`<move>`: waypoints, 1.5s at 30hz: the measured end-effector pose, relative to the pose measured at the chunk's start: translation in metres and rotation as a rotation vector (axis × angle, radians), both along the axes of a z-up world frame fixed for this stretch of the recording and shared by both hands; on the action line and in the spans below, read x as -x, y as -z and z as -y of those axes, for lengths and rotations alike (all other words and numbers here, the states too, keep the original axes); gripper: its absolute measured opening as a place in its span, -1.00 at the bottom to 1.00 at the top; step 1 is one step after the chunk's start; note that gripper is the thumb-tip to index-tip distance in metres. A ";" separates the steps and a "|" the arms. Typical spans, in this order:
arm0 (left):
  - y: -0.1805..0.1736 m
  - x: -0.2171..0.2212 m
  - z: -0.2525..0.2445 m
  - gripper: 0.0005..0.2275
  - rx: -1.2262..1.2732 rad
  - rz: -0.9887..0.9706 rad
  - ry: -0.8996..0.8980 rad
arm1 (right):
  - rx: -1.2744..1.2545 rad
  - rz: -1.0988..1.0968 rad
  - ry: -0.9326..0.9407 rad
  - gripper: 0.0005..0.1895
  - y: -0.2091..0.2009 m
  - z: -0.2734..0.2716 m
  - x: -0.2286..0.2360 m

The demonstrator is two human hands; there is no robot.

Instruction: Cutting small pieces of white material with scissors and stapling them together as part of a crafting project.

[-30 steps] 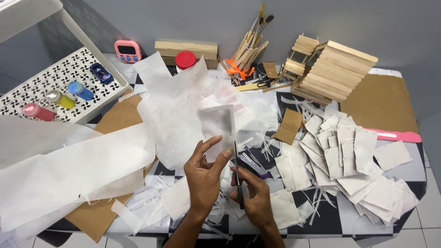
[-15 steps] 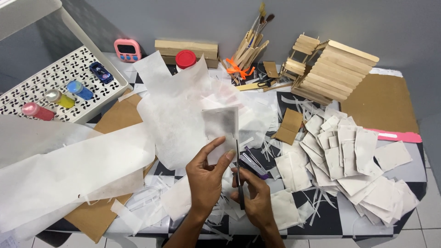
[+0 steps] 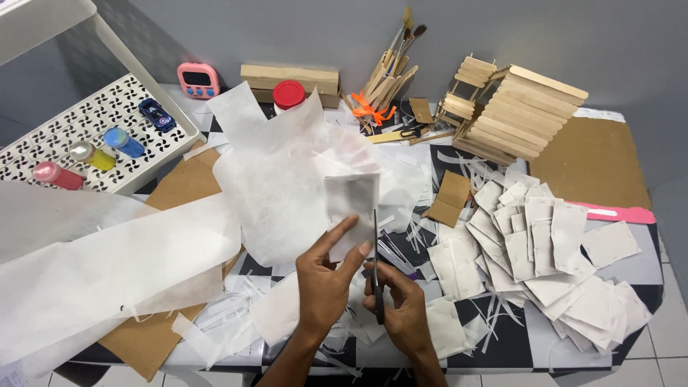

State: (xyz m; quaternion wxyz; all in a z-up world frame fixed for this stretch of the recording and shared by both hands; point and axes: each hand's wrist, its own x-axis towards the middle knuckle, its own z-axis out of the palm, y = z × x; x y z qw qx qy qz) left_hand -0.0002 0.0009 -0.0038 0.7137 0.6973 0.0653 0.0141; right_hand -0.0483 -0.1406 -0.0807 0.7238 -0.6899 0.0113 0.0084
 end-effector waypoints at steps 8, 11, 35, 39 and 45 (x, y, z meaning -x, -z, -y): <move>0.006 -0.001 -0.003 -0.53 0.020 0.008 0.095 | 0.047 0.105 0.005 -0.44 0.000 0.001 -0.001; 0.007 -0.001 -0.005 -0.53 0.025 0.039 0.172 | 0.017 0.105 -0.011 -0.44 -0.006 -0.001 -0.002; 0.021 0.005 -0.004 -0.56 -0.003 -0.049 0.275 | -0.067 0.090 0.145 -0.38 0.007 -0.009 -0.008; 0.018 0.006 -0.007 -0.56 -0.010 -0.056 0.303 | -0.046 0.167 0.230 -0.51 0.014 -0.010 -0.004; 0.017 0.005 -0.015 -0.49 -0.020 -0.092 0.224 | 0.372 -0.274 0.242 -0.43 -0.017 0.010 -0.011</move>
